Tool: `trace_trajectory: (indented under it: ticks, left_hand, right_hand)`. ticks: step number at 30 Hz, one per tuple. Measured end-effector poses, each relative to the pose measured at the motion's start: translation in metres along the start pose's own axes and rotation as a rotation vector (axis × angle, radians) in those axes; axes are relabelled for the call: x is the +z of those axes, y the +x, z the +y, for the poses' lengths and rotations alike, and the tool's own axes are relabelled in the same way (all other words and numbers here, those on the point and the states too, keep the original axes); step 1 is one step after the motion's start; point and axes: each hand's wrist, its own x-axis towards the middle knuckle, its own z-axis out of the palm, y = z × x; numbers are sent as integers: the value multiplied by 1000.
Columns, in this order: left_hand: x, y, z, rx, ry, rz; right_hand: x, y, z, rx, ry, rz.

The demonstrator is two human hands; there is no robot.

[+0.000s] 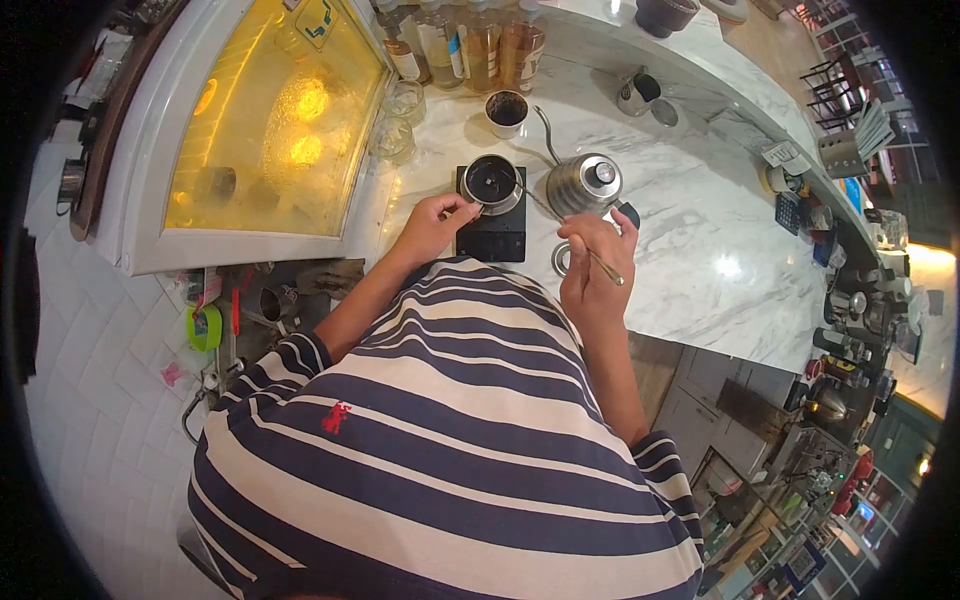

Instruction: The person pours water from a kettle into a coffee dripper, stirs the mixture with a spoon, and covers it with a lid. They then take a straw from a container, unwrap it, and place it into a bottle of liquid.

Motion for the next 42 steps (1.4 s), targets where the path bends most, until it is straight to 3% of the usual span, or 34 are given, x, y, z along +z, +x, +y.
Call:
trace_trajectory:
  ticks: [14, 42]
  left_hand:
    - [-2, 1, 9, -25, 33, -31]
    - [0, 5, -4, -12, -11, -30]
  right_hand:
    - [-10, 11, -3, -53, -13, -95]
    - [3, 17, -8, -63, -29, -82]
